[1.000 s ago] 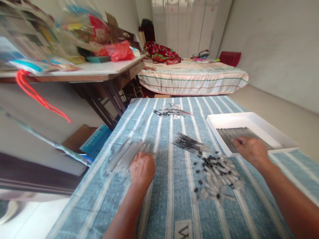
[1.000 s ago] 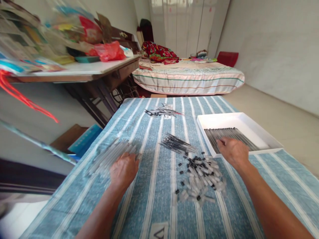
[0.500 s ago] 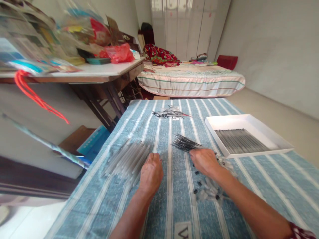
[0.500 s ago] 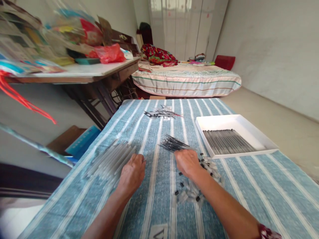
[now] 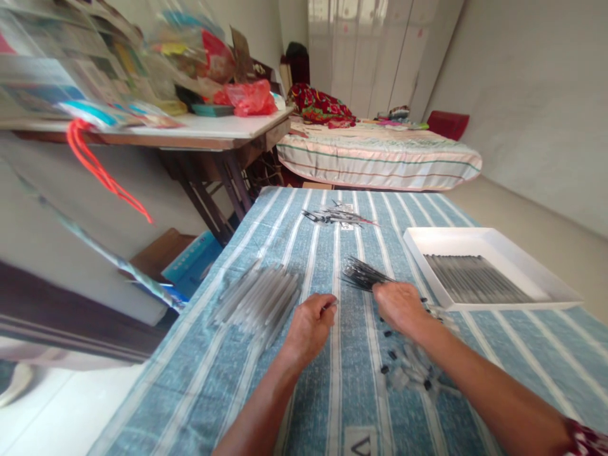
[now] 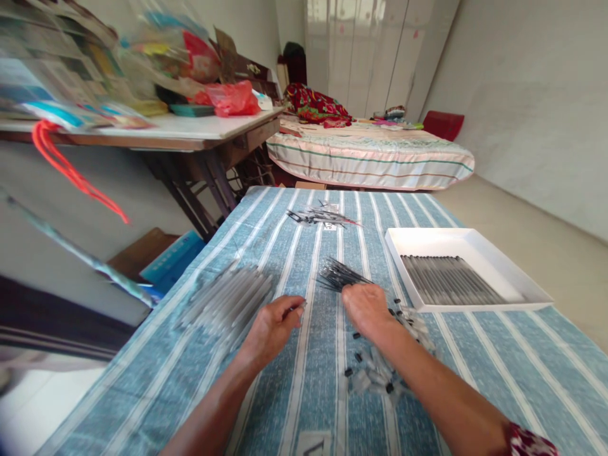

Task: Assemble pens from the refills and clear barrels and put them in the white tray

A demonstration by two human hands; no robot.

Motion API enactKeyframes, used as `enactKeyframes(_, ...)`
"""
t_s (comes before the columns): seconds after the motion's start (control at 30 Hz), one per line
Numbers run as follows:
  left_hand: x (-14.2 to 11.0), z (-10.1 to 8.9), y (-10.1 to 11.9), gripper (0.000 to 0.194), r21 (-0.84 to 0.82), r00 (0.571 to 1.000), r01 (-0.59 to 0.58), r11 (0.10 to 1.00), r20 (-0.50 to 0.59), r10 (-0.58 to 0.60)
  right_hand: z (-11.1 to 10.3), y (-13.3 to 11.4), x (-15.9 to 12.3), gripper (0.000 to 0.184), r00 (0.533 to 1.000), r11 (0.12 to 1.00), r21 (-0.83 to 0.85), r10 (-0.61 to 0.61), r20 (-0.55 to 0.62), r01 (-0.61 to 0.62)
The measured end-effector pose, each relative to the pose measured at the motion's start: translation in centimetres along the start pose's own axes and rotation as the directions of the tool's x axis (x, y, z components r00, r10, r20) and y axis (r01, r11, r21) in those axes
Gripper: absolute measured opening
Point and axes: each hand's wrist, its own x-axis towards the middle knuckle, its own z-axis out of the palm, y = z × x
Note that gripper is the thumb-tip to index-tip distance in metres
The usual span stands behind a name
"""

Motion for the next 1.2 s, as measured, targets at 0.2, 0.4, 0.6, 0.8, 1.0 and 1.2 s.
enactKeyframes(0.2, -0.1, 0.3, -0.1, 0.022, -0.068, 1.0, 0.023, 0.997, -0.015, -0.024, -1.3, 0.8, -1.5, 0.022, 0.999, 0.996, -0.084, -0.039, -0.035, 0.036)
enactKeyframes(0.4, -0.3, 0.1, 1.1, 0.021, -0.167, 0.993, 0.106, 0.98, 0.063, -0.097, -1.8, 0.8, -2.5, 0.022, 0.984, 0.983, -0.112, -0.155, -0.084, 0.145)
enactKeyframes(0.6, -0.4, 0.2, 1.3, 0.017, -0.259, 0.984, 0.143, 0.955, 0.138, -0.11, -2.2, 1.1, -2.7, 0.021, 0.967, 0.967, -0.136, -0.232, -0.104, 0.218)
enactKeyframes(0.8, -0.6, -0.1, 2.3, 0.013, -0.315, 0.96, 0.194, 0.929, 0.255, -0.114, -2.8, 1.0, -2.6, 0.016, 0.924, 0.931, -0.156, -0.352, -0.146, 0.33)
enactKeyframes(1.0, -0.8, -0.5, 3.1, 0.014, -0.453, 0.952, 0.217, 0.865, 0.294, -0.085, -3.4, -0.3, -4.0, 0.022, 0.803, 0.893, -0.123, -0.443, -0.398, 0.432)
enactKeyframes(1.2, -0.7, -0.1, 2.5, 0.024, -0.71, 0.987, 0.155, 0.687, 0.144, -0.074, -1.9, 1.6, -5.9, 0.02, 0.915, 0.931, 0.183, -0.249, -0.318, 0.317)
